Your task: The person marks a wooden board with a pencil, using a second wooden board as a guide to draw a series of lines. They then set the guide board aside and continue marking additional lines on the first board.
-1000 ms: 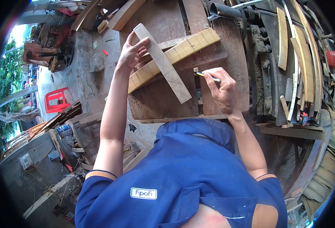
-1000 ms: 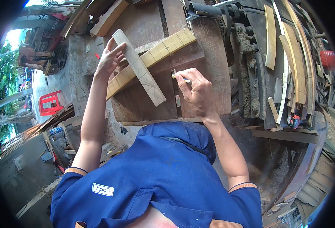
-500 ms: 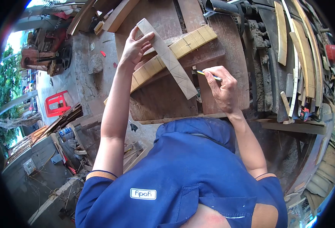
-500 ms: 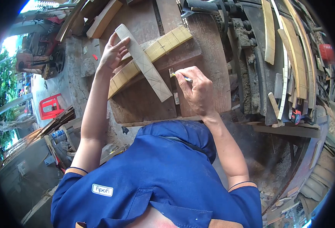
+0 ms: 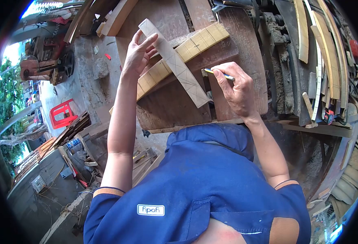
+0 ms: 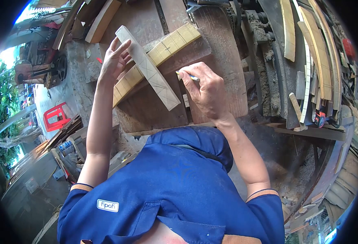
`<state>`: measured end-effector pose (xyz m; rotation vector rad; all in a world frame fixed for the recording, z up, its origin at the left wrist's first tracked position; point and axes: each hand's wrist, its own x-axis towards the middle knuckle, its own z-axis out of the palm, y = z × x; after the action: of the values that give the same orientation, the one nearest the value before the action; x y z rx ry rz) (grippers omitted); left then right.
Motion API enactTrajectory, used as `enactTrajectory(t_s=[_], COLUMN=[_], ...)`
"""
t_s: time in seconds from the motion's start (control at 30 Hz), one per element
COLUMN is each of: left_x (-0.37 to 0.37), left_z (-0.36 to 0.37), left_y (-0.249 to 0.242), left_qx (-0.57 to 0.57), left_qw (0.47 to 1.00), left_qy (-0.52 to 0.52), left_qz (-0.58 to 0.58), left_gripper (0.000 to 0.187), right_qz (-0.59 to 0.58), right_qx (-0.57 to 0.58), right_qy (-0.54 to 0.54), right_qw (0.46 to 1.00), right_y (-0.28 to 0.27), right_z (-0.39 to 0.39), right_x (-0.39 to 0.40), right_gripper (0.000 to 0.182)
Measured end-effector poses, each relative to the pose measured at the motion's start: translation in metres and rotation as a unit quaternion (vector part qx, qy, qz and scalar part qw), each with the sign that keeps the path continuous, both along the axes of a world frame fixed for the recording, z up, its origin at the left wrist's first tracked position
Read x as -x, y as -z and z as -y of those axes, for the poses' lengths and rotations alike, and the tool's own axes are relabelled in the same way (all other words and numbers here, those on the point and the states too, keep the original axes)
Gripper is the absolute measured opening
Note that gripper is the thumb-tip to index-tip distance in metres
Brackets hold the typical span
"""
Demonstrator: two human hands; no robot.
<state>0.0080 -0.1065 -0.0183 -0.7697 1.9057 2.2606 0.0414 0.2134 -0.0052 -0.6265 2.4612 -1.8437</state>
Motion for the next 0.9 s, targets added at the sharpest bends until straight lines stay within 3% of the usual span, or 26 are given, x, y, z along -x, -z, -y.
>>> enactTrajectory(t_s=[0.07,0.5,0.57,0.9], left_x=[-0.002,-0.011,-0.011,-0.013], left_z=[-0.006,-0.014,-0.015,-0.016], left_y=[-0.005,-0.015,-0.014,-0.014], left_qx=[-0.009,-0.004,0.049,0.038], left_qw=[1.000,0.997,0.995,0.996], left_qy=[-0.017,0.065,0.073,0.067], left_qz=[-0.002,0.031,0.047,0.034], left_gripper=[0.087,0.099,0.103,0.102], right_qz=[-0.019,-0.017,-0.006,-0.015], right_qx=[0.005,0.007,0.009,0.012], right_qy=[-0.002,-0.009,-0.008,-0.016], right_qw=[1.000,1.000,1.000,1.000], right_y=[0.002,-0.001,-0.004,-0.006], right_z=[0.000,0.004,0.005,0.006], right_x=[0.003,0.011,0.012,0.019], right_gripper=[0.012,0.011,0.011,0.011])
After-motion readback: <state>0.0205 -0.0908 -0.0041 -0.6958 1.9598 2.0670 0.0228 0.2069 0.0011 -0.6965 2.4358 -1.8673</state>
